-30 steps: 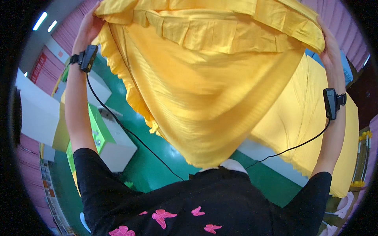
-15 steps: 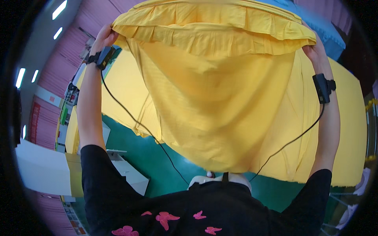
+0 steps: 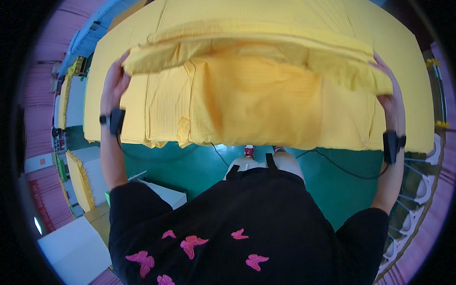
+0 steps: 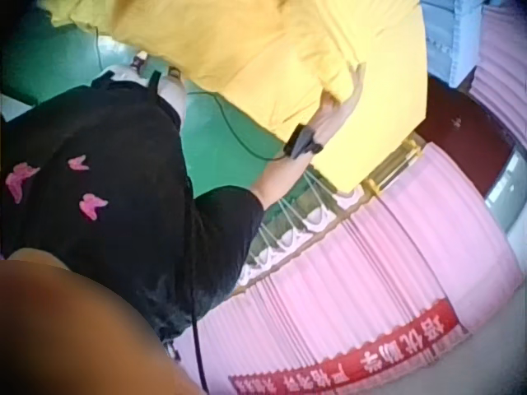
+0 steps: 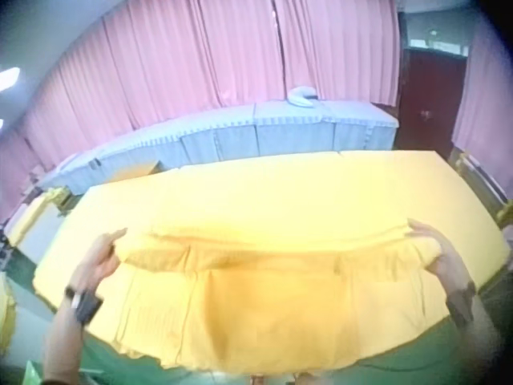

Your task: The recorder picks up and folds yellow bedsheets in a large room with multiple beds and tables.

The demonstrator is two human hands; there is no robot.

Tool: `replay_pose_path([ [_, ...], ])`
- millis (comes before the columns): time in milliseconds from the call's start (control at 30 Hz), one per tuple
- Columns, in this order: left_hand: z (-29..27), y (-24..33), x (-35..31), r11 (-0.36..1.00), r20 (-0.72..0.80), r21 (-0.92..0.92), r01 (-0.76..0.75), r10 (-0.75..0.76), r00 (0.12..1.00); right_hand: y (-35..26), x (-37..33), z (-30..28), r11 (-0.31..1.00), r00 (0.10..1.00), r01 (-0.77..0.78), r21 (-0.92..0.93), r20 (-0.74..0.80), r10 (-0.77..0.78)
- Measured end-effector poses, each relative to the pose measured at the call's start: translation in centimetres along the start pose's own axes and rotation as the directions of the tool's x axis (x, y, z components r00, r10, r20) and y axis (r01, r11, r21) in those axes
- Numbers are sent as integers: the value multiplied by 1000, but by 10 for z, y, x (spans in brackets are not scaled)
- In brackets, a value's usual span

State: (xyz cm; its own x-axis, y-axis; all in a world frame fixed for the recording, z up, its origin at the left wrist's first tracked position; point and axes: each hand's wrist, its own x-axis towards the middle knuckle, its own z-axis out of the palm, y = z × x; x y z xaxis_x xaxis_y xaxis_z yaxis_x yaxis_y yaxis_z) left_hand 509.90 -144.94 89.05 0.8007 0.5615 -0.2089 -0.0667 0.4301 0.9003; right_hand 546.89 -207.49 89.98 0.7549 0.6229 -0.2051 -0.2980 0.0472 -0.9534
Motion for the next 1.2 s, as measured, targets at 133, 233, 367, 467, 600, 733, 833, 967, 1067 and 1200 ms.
replay_pose_path([
  [133, -18, -36, -117, 999, -80, 21, -35, 36, 996, 48, -94, 42, 997, 993, -31, -73, -115, 23],
  [233, -41, -81, -159, 1000, -163, -1, -19, 19, 986, 102, -139, 40, 999, 969, -11, -39, -247, 1],
  [367, -41, -107, -175, 998, -187, -55, -35, 24, 982, 109, -140, 22, 995, 974, -78, 54, -207, 88],
  [467, -15, -92, -151, 997, -209, -72, -42, 26, 978, 72, -99, 10, 993, 985, -115, -3, -129, 114],
  [600, -9, -68, -115, 994, -348, 113, 3, 37, 937, 48, -58, -16, 990, 992, -121, -69, 17, 122],
  [733, 64, -43, -95, 994, -407, 40, -103, 110, 907, 46, -32, -25, 981, 998, -53, -187, -26, 49],
  [833, -11, -35, -61, 990, -195, 36, -134, 138, 971, 53, -43, 12, 976, 978, 197, -95, -52, -203],
  [967, 5, -33, -71, 985, -199, 57, -163, 171, 965, 63, -31, -12, 992, 992, 123, -31, 6, -123],
  [1067, -28, -94, -119, 989, -273, 65, -135, 148, 951, 110, -5, -50, 996, 993, 89, -2, 74, -89],
  [1200, -92, -199, -169, 985, -341, 171, -19, 77, 937, 205, -43, -3, 991, 987, -114, 75, 125, 104],
])
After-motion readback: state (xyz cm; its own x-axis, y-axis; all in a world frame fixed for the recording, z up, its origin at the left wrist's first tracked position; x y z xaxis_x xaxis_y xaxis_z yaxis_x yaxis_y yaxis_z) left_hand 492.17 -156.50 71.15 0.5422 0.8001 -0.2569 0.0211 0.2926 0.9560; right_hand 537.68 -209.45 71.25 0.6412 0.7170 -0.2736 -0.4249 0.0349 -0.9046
